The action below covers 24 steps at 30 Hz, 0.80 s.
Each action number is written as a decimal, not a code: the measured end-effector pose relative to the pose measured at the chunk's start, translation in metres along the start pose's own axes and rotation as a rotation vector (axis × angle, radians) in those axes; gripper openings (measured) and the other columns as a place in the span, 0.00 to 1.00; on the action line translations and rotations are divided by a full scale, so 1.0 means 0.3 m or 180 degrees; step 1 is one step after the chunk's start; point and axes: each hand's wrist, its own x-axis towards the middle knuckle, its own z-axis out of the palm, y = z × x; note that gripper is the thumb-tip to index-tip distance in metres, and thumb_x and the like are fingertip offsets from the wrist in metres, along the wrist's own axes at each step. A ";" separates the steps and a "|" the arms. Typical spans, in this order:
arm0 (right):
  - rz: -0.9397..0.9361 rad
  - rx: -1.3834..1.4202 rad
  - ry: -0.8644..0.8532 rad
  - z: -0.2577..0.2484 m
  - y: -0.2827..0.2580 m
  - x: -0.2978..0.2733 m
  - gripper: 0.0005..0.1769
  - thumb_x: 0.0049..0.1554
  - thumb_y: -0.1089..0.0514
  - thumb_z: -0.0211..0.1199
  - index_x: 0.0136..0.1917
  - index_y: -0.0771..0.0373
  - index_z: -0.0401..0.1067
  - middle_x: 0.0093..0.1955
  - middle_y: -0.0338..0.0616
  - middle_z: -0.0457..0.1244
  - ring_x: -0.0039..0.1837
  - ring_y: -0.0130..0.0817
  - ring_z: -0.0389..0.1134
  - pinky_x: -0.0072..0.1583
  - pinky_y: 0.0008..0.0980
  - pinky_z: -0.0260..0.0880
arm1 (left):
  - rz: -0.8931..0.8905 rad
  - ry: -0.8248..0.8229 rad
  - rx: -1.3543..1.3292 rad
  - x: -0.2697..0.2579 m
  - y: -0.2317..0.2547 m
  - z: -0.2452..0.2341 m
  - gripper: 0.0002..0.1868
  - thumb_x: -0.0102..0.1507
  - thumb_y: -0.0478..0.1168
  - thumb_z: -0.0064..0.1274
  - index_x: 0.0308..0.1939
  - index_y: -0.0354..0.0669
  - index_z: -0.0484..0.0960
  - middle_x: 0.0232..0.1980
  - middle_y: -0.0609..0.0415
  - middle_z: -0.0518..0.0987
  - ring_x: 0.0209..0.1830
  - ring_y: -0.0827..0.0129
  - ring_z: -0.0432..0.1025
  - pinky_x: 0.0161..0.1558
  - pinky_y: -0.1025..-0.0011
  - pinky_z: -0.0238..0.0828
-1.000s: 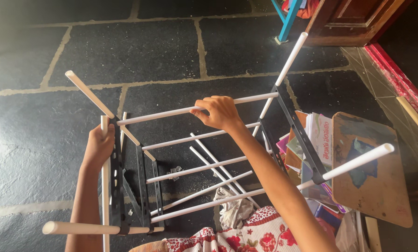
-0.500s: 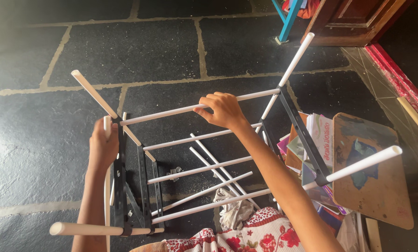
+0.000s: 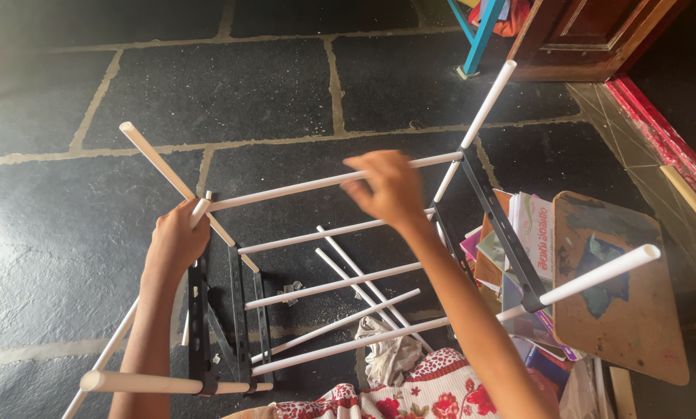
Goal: The person assembles a white plastic and metal rack by inserting horizontal rods into vertical slots on the frame. They handle the rods one at a time, aligning and pushing them into place to build the structure.
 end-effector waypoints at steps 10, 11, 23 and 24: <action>0.4325 -0.0088 -0.1184 -0.255 0.390 -0.178 0.21 0.59 0.49 0.63 0.62 0.61 0.71 0.53 0.59 0.73 0.57 0.53 0.78 0.61 0.46 0.74 | 0.0171 0.0153 -0.0142 0.026 -0.040 0.034 0.13 0.68 0.39 0.49 0.54 0.45 0.85 0.32 0.43 0.83 0.29 0.55 0.79 0.33 0.57 0.73; 0.3952 -0.0420 -0.1128 -0.246 0.408 -0.193 0.24 0.58 0.48 0.65 0.63 0.63 0.71 0.55 0.60 0.71 0.59 0.55 0.75 0.61 0.47 0.73 | 0.0162 0.0178 -0.0110 0.026 -0.039 0.034 0.14 0.68 0.40 0.50 0.54 0.45 0.85 0.32 0.43 0.83 0.29 0.55 0.79 0.33 0.57 0.73; 0.3546 -0.1094 -0.1074 -0.173 0.473 -0.253 0.30 0.59 0.42 0.64 0.68 0.60 0.70 0.63 0.59 0.66 0.65 0.58 0.67 0.63 0.52 0.67 | 0.0109 0.0106 0.0140 0.036 -0.049 0.030 0.13 0.68 0.41 0.51 0.51 0.44 0.87 0.30 0.44 0.83 0.28 0.54 0.80 0.34 0.58 0.76; 0.3577 -0.1072 -0.1082 -0.172 0.473 -0.248 0.30 0.59 0.42 0.64 0.69 0.60 0.70 0.63 0.59 0.66 0.66 0.58 0.67 0.63 0.52 0.67 | 0.0106 0.0106 0.0153 0.036 -0.052 0.031 0.13 0.68 0.41 0.51 0.51 0.44 0.87 0.30 0.44 0.83 0.28 0.53 0.80 0.34 0.58 0.76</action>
